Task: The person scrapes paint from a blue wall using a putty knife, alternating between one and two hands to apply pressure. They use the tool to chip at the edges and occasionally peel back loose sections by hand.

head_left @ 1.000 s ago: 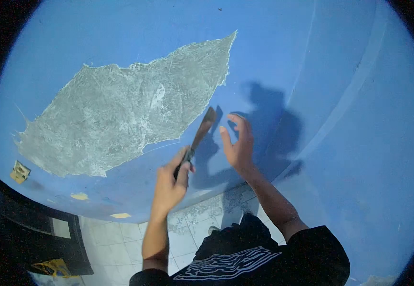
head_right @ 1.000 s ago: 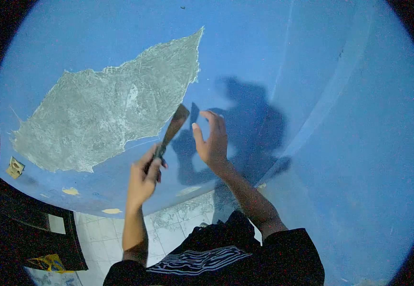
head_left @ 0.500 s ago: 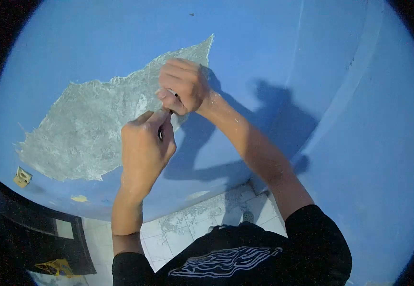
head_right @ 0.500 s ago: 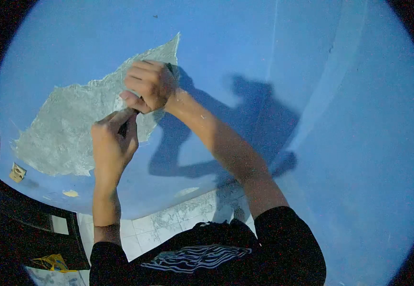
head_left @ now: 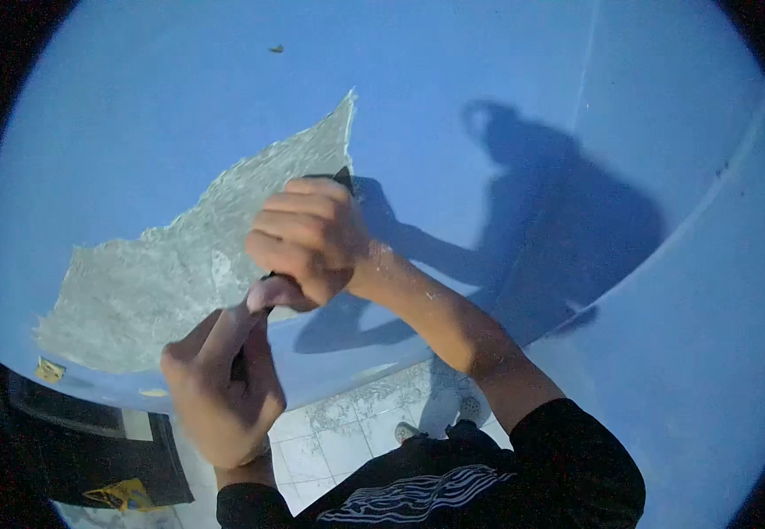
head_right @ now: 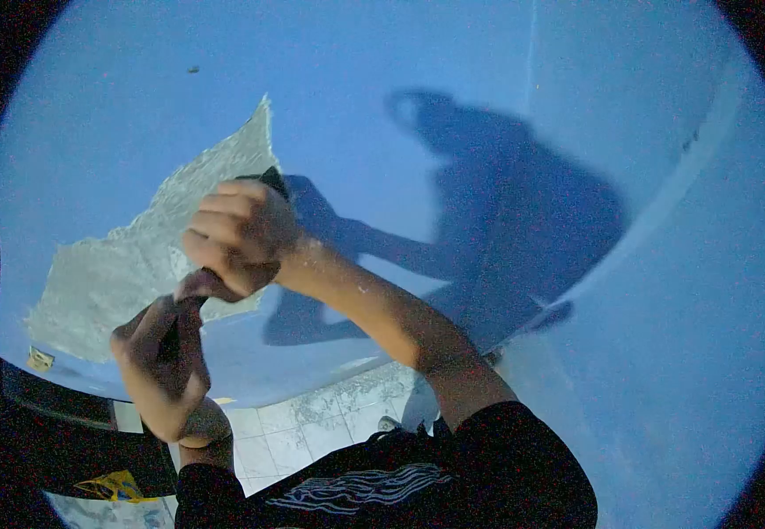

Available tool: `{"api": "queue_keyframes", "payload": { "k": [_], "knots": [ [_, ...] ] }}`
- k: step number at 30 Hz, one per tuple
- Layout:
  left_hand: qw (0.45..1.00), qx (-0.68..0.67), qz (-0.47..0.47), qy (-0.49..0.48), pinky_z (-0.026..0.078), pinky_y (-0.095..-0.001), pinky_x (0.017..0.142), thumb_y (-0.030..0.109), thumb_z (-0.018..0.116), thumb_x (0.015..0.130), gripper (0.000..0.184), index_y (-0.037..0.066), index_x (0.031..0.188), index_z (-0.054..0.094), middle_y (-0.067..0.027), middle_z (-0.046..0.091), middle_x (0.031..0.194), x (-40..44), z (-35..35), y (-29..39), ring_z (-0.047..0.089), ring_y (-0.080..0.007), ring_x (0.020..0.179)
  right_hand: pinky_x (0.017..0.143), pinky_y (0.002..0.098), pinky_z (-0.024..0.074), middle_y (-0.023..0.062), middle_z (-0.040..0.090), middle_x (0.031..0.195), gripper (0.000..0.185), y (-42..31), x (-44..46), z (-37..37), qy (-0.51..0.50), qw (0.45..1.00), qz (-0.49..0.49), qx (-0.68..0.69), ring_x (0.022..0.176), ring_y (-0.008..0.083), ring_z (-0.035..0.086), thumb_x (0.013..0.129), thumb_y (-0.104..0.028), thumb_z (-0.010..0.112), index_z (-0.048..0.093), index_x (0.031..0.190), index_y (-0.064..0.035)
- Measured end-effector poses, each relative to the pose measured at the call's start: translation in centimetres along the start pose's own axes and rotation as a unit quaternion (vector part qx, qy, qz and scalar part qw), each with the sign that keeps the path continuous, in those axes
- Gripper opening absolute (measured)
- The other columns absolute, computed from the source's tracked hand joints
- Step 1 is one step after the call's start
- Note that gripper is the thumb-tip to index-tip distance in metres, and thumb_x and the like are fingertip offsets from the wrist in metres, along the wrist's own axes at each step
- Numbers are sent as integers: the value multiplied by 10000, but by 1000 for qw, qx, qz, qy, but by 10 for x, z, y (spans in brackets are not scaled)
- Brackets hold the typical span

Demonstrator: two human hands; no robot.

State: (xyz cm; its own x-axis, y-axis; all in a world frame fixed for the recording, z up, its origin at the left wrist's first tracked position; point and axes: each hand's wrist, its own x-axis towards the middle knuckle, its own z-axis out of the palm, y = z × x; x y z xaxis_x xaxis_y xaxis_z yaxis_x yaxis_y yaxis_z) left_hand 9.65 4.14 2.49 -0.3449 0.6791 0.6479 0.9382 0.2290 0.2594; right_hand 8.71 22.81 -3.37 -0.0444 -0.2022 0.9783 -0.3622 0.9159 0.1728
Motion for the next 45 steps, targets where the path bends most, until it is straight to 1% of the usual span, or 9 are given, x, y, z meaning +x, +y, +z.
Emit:
{"api": "queue_keyframes", "payload": {
  "k": [7, 14, 19, 33, 36, 39, 41, 43, 45],
  "knots": [
    [993, -31, 8, 117, 400, -324, 469, -18, 626, 806, 44, -16, 788, 667, -157, 596, 595, -15, 38, -24, 569, -242, 459, 450, 316, 335, 18, 355, 521, 701, 5, -5, -3, -101, 990, -64, -72, 479, 180, 439, 911, -684, 380, 374, 532, -94],
    [995, -24, -38, -85, 464, -322, 800, 4, 662, 750, 188, -75, 907, 595, -138, 651, 898, 20, -18, -15, 600, -216, 868, 453, 327, 287, 43, 346, 515, 693, 8, 5, 8, 107, 991, 27, -77, 461, 219, 412, 912, -662, 406, 359, 542, -78],
    [987, -156, 21, 44, 393, -293, 477, -66, 635, 769, 104, -5, 853, 649, -140, 536, 608, -21, 31, -43, 490, -225, 455, 470, 342, 305, 40, 353, 517, 662, -3, -4, -4, -25, 997, -29, -73, 459, 230, 402, 904, -618, 473, 372, 543, -72],
    [997, -58, 20, 39, 355, -328, 463, -43, 607, 778, 83, -11, 715, 564, -162, 486, 562, 17, -3, -8, 459, -282, 444, 500, 361, 411, 55, 454, 503, 611, 3, 19, -10, -45, 999, 15, -10, 475, 242, 515, 885, -606, 538, 463, 569, -87],
    [997, -34, -63, -8, 511, -319, 702, -24, 714, 765, 218, -74, 944, 600, -148, 596, 859, -9, 7, -24, 605, -193, 728, 500, 359, 421, 57, 464, 506, 651, 5, 11, -7, -46, 999, -12, -22, 484, 243, 523, 888, -650, 484, 467, 571, -82],
    [995, -76, -30, -56, 509, -350, 720, 43, 705, 752, 319, -92, 1018, 592, -156, 614, 867, 7, -12, -25, 609, -214, 756, 502, 355, 422, 62, 475, 529, 658, 8, 15, 0, -32, 999, -4, -44, 496, 243, 532, 888, -655, 474, 467, 581, -73],
    [989, -80, 11, -127, 502, -342, 726, 31, 698, 745, 363, -106, 1057, 573, -156, 628, 879, 34, -30, -12, 606, -218, 778, 429, 324, 309, 33, 362, 489, 706, 10, 22, 6, 140, 989, 36, -36, 421, 195, 395, 920, -665, 422, 364, 536, -76],
    [992, 76, 91, 40, 358, -318, 443, -25, 651, 743, 42, 3, 719, 631, -115, 482, 528, 23, -7, 4, 540, -186, 446, 443, 325, 318, 41, 367, 500, 702, 11, 17, 3, 143, 989, 21, -38, 434, 209, 406, 912, -658, 442, 378, 544, -64],
    [999, -27, -11, 42, 372, -330, 445, -54, 644, 746, 82, 21, 775, 631, -117, 503, 558, -1, 11, -7, 501, -249, 443, 459, 329, 322, 42, 373, 511, 694, 9, 8, -1, 26, 999, -32, -22, 452, 217, 418, 911, -642, 458, 366, 550, -57]
  ]
}}
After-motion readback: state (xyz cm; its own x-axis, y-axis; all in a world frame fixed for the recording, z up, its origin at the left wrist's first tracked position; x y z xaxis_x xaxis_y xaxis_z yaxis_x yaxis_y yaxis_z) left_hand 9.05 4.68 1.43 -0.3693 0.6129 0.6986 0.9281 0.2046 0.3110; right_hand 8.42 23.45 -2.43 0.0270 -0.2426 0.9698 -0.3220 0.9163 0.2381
